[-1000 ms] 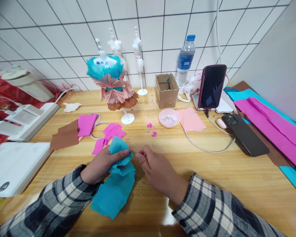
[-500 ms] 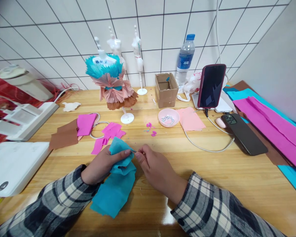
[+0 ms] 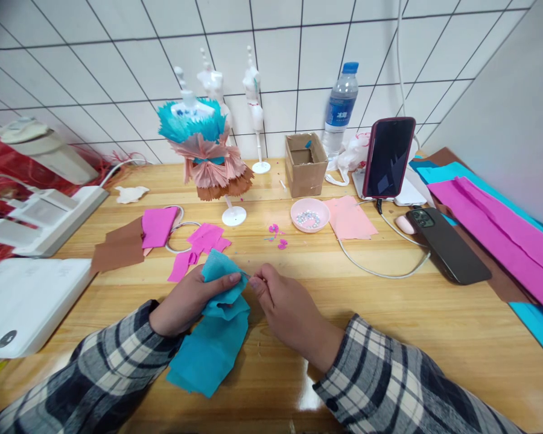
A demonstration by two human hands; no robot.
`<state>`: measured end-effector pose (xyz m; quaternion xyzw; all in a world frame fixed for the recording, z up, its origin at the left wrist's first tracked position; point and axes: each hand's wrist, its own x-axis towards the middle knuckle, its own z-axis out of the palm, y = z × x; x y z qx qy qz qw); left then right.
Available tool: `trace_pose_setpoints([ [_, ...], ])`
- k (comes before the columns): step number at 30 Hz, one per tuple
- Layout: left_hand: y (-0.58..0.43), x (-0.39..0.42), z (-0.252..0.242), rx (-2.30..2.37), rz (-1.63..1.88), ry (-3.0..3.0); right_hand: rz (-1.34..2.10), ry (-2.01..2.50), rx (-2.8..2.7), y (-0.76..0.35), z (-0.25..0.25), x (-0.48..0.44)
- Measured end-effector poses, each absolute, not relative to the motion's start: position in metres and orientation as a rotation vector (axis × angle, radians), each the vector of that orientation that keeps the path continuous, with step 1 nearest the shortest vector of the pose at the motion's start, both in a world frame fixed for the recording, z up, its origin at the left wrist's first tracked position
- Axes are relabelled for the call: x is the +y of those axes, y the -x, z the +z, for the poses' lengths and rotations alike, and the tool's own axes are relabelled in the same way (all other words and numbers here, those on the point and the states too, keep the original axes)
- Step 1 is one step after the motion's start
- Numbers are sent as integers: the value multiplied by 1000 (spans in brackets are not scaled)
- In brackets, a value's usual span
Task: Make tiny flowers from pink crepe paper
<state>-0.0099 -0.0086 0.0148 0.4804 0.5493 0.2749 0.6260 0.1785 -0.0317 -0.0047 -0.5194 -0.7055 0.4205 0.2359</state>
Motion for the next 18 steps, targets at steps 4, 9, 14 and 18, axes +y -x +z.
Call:
trace_pose_setpoints([
  [4,10,-9,14,1251,643,-1106,1160,1433,-1935,-178,-5,-32],
  [9,10,-9,14,1255,644,-1075,1164,1411,-1946,-178,-5,-32],
  [14,9,-10,15,1251,613,-1078,1176,1417,-1952,-178,-4,-33],
  [18,9,-11,13,1230,629,-1060,1171,1425,-1945,-178,-5,-32],
])
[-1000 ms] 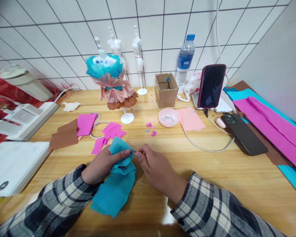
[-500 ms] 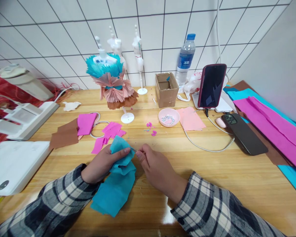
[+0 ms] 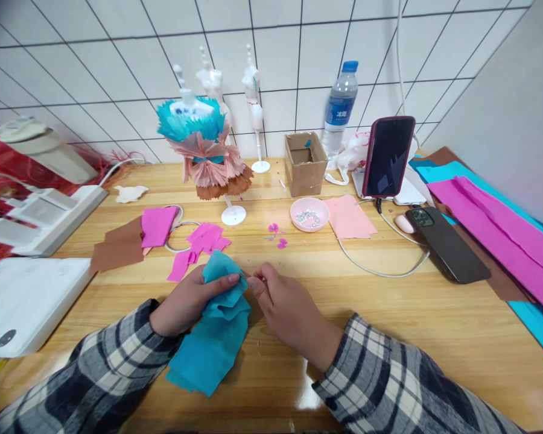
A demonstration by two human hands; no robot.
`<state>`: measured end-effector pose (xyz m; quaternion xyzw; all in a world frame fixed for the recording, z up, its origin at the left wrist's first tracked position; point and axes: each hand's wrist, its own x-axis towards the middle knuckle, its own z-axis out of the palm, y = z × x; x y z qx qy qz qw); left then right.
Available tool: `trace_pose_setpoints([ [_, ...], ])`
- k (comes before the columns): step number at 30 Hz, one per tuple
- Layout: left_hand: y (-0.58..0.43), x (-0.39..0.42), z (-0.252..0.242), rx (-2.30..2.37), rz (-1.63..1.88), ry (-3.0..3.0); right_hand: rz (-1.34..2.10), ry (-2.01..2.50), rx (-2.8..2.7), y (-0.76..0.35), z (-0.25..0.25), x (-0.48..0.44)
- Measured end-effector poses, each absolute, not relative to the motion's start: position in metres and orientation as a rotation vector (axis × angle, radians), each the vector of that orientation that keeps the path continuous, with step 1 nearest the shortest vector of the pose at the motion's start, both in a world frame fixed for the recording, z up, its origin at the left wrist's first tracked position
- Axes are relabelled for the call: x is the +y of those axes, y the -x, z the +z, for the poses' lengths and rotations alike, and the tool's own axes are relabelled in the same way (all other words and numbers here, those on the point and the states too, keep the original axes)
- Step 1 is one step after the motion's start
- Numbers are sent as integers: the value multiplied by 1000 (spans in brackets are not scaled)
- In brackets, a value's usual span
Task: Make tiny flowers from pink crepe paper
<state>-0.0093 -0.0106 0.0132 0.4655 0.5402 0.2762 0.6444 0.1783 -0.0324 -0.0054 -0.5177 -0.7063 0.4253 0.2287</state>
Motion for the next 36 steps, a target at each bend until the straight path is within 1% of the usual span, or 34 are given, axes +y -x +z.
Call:
trace_pose_setpoints([
  [10,13,-9,6,1243,758,-1023,1209,1427,-1842,-181,-2,-33],
  [24,11,-11,10,1286,657,-1109,1295,1342,-1874,-181,-9,-32],
  [36,8,-12,8,1237,610,-1193,1208,1384,-1890,-176,-5,-34],
])
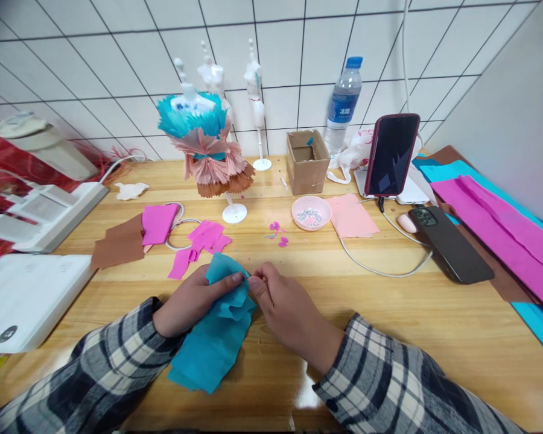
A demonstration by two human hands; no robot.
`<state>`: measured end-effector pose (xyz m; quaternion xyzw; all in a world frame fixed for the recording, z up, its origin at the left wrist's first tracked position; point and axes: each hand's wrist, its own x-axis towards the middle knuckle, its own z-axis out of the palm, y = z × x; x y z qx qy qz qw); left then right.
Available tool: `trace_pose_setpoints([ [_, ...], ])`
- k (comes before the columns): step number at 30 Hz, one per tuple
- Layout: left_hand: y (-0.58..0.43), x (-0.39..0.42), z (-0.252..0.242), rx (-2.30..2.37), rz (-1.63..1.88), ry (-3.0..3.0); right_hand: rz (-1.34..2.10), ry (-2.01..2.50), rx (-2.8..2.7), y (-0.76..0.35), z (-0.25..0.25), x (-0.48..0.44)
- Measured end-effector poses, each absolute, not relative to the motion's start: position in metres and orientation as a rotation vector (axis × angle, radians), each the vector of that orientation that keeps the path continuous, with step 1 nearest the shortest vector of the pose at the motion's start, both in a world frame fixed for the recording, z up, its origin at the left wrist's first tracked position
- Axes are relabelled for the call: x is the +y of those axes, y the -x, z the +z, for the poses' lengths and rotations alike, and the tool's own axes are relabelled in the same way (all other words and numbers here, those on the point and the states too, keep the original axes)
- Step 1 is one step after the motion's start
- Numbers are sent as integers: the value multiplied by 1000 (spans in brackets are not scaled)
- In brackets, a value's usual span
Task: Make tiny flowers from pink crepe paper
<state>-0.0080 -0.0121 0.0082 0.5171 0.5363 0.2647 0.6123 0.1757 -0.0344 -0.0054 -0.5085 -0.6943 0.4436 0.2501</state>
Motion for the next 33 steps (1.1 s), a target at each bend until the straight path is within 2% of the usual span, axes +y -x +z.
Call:
trace_pose_setpoints([
  [33,8,-13,8,1237,593,-1127,1157,1410,-1904,-175,-7,-36],
])
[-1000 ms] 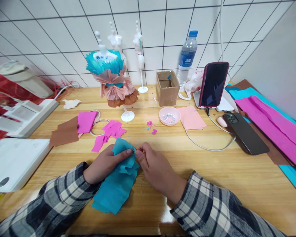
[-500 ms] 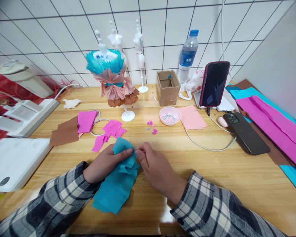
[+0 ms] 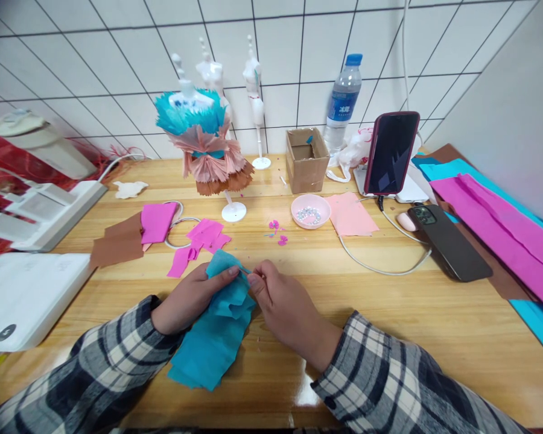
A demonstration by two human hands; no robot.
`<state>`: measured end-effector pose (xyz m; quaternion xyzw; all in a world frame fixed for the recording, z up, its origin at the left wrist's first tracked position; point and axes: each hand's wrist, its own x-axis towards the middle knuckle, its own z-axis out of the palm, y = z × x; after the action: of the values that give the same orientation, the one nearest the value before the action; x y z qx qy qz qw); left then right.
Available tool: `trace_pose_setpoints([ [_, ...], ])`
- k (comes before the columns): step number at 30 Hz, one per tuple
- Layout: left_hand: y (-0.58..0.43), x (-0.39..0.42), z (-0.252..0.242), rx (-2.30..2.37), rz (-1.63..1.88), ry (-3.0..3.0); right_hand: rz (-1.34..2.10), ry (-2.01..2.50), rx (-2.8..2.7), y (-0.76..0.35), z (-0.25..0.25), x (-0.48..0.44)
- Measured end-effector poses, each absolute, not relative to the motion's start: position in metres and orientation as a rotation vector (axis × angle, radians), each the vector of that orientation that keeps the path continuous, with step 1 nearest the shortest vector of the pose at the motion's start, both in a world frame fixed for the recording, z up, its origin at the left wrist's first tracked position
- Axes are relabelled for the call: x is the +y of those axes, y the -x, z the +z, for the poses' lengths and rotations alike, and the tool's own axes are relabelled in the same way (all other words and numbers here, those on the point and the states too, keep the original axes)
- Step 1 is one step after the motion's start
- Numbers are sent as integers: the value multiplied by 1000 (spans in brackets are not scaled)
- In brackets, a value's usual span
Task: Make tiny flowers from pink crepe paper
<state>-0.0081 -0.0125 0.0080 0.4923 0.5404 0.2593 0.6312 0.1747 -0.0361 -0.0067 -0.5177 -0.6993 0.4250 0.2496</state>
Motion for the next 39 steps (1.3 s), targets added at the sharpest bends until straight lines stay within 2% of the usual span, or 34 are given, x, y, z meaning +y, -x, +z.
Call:
trace_pose_setpoints([
  [29,6,-13,8,1242,567,-1216,1097,1429,-1930,-173,-11,-34],
  [39,8,-10,6,1135,685,-1171,1125,1420,-1916,-174,-8,-34],
])
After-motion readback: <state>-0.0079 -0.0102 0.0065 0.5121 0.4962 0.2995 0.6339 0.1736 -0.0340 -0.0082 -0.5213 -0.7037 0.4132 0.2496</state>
